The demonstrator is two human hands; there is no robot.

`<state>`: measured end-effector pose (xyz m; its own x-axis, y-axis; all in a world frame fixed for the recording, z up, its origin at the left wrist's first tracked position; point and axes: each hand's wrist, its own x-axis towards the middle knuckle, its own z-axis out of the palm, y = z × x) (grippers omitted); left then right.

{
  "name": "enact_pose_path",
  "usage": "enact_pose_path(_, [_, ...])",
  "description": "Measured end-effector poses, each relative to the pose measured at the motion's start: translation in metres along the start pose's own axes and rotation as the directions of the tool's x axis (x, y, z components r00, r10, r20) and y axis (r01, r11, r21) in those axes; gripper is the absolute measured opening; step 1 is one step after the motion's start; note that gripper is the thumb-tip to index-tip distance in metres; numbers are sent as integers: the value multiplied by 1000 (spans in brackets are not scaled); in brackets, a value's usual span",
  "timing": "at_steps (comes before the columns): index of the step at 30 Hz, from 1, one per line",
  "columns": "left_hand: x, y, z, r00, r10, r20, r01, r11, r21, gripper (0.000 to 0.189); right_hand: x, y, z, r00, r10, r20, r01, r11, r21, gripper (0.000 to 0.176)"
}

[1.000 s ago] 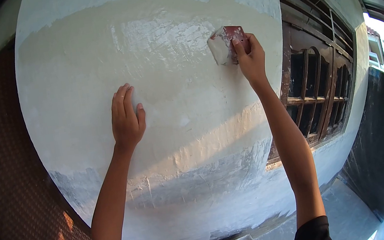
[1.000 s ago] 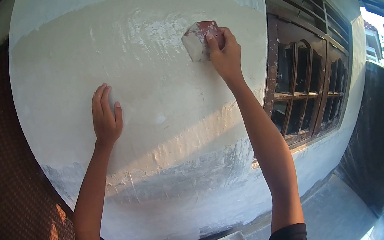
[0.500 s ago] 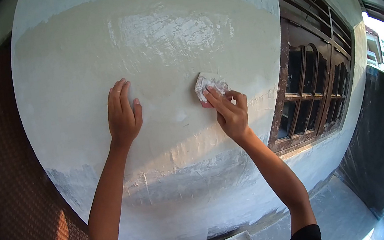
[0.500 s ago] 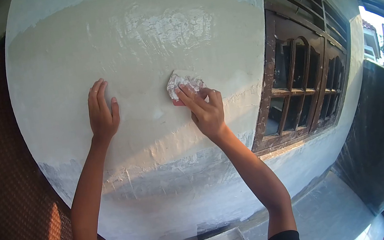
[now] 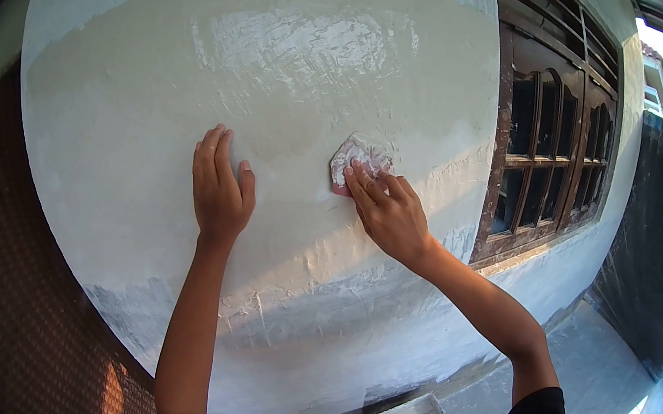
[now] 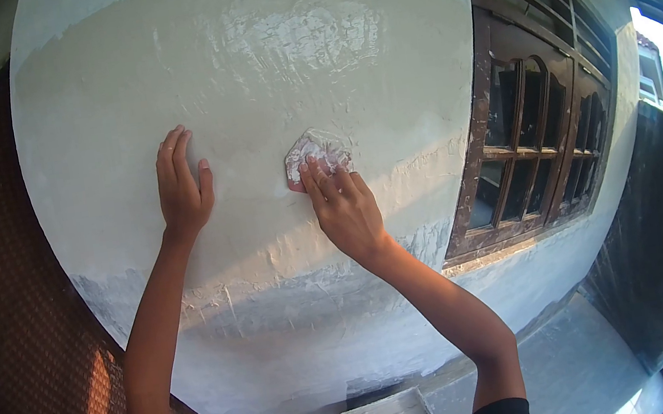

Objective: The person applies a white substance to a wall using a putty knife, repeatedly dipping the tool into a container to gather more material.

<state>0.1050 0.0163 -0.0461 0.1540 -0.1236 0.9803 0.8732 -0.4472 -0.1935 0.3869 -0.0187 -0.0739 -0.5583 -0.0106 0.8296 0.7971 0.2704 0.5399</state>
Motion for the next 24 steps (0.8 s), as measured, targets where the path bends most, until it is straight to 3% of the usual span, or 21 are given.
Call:
enact_pose_path(7, [0,1,-1,1000,-3,-2,3,1000,9,49,-14,-8,-10,985,-87,151,84,996,28,49])
enact_pose_path(12, [-1,0,0,1000,6,-9,-7,1000,-9,50,-14,-6,-31,997,-46,54,39,991,125,46])
enact_pose_path(15, [-2,1,1,1000,6,-28,-6,1000,29,51,-17,-9,-28,999,-42,-29,42,999,11,43])
enact_pose_path(19, [-3,0,0,1000,-2,0,2,1000,5,51,-2,-10,-26,994,41,-99,-41,999,9,37])
enact_pose_path(22, [-1,0,-1,1000,5,-1,-5,1000,2,51,11,9,-16,973,127,-192,-98,983,154,31])
enact_pose_path(24, [-1,0,-1,1000,6,-5,-6,1000,0,51,15,32,-18,954,220,-204,-133,920,369,22])
